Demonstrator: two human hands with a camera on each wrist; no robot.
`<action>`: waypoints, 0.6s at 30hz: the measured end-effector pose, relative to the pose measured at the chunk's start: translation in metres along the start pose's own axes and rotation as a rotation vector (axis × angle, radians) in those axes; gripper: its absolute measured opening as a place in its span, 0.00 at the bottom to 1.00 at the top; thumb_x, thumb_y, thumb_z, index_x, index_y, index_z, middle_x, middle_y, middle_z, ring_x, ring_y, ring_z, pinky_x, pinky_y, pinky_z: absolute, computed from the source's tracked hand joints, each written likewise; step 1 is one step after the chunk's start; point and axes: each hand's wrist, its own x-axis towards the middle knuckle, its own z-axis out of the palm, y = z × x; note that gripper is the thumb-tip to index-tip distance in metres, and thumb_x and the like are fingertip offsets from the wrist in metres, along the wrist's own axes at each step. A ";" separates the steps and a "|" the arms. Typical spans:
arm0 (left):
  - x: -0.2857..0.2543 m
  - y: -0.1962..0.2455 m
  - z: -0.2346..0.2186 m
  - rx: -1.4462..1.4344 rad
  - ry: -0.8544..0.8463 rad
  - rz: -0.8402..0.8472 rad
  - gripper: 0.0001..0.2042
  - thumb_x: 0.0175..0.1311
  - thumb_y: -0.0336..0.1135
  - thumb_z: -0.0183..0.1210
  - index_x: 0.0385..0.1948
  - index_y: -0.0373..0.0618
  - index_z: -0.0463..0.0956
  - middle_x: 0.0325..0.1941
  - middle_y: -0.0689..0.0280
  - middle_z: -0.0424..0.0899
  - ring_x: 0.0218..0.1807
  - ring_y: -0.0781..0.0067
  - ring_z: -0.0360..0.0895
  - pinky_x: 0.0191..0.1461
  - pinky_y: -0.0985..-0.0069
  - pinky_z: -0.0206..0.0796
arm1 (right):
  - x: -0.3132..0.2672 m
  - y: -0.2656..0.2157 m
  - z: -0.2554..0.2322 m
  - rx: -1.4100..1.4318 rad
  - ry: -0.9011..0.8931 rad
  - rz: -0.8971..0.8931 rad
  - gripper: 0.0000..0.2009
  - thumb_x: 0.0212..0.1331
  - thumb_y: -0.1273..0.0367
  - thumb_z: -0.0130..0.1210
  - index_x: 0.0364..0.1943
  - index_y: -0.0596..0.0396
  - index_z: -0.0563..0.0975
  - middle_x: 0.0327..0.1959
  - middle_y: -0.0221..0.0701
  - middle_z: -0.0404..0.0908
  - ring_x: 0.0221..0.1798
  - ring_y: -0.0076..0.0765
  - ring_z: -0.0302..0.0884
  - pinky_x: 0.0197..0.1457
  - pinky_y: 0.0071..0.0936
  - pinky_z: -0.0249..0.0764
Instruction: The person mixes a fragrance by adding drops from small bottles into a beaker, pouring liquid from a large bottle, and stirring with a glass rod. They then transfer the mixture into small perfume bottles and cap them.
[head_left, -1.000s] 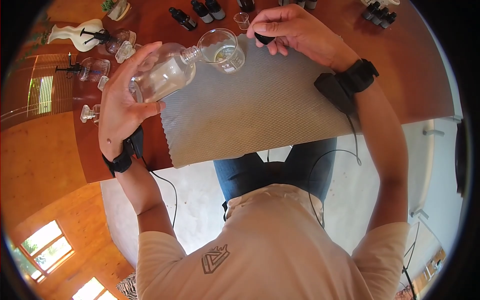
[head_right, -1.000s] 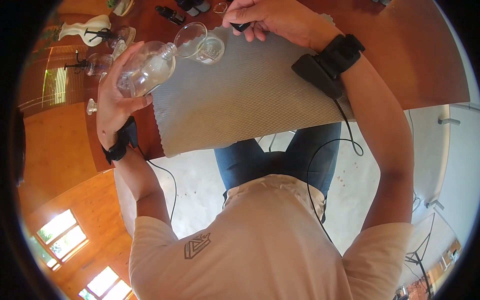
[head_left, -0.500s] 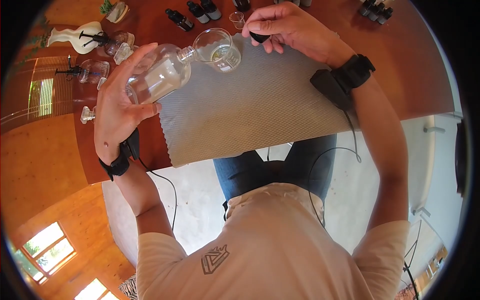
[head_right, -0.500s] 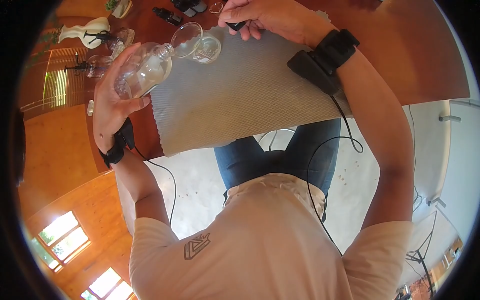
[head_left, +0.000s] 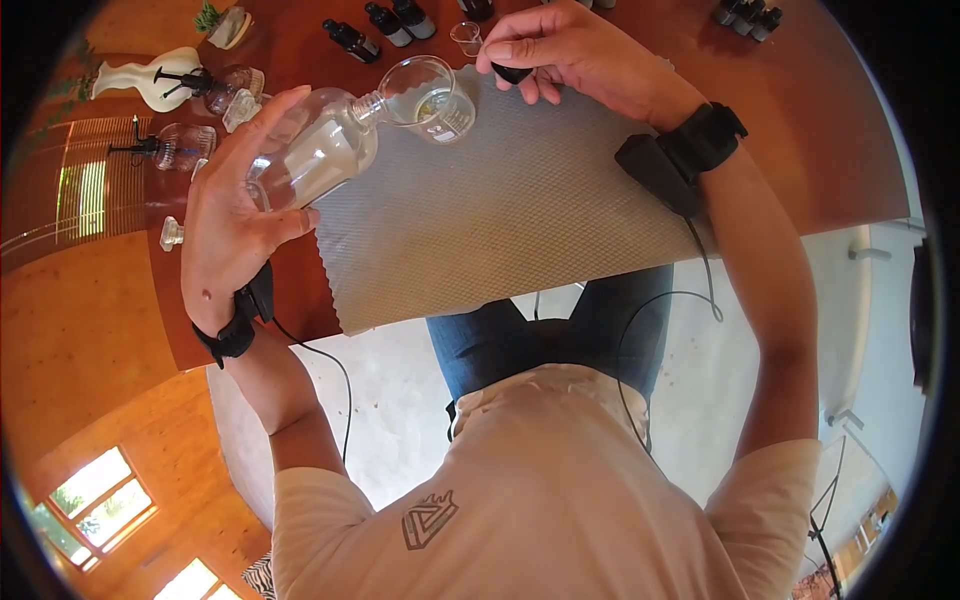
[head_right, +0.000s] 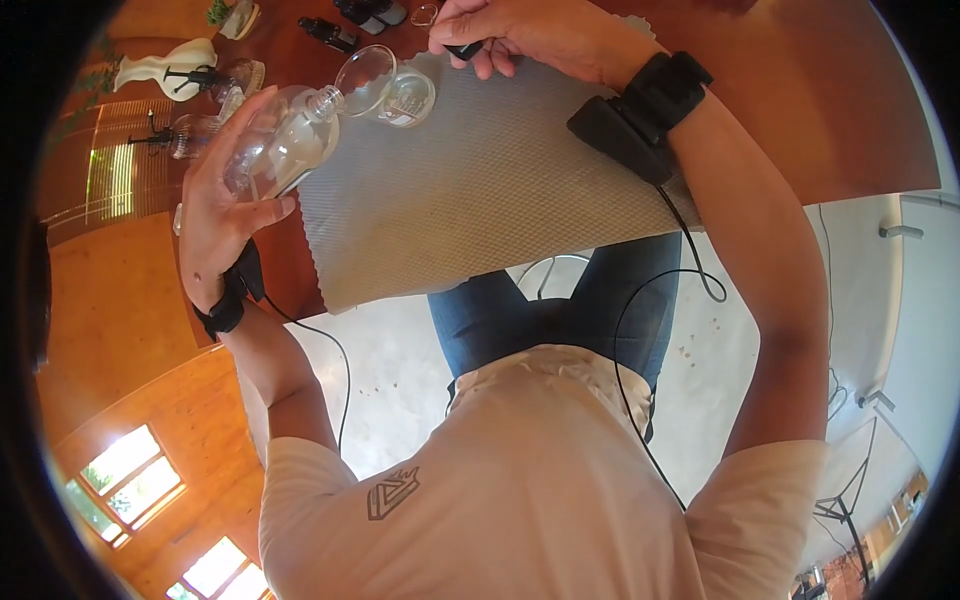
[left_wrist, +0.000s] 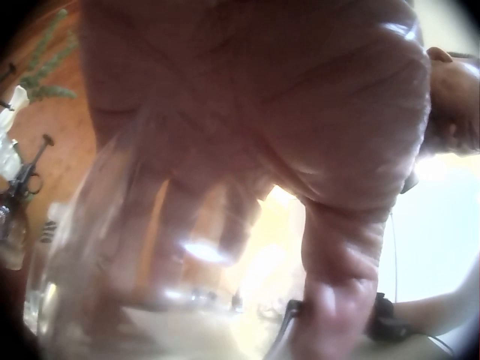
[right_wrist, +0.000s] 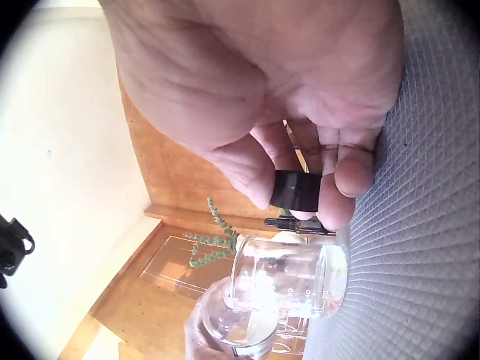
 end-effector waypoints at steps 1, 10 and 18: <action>0.000 0.002 0.000 -0.004 0.000 -0.010 0.49 0.29 0.16 0.66 0.68 0.57 0.73 0.57 0.60 0.83 0.58 0.64 0.79 0.65 0.68 0.71 | 0.000 -0.001 0.001 -0.018 0.005 0.007 0.13 0.73 0.66 0.55 0.46 0.63 0.83 0.36 0.28 0.83 0.32 0.19 0.78 0.35 0.16 0.73; 0.001 0.000 -0.005 0.032 -0.061 0.005 0.48 0.34 0.20 0.68 0.71 0.53 0.70 0.63 0.60 0.81 0.63 0.64 0.77 0.66 0.67 0.70 | 0.000 0.000 0.000 -0.019 -0.001 -0.004 0.13 0.72 0.66 0.55 0.47 0.63 0.83 0.36 0.28 0.83 0.32 0.19 0.78 0.35 0.17 0.72; 0.002 0.004 -0.007 0.047 -0.066 -0.007 0.47 0.34 0.21 0.67 0.71 0.52 0.71 0.63 0.59 0.81 0.62 0.65 0.77 0.66 0.68 0.69 | 0.000 0.001 -0.001 -0.013 -0.016 -0.023 0.13 0.72 0.66 0.55 0.46 0.63 0.84 0.35 0.29 0.83 0.31 0.20 0.78 0.34 0.17 0.72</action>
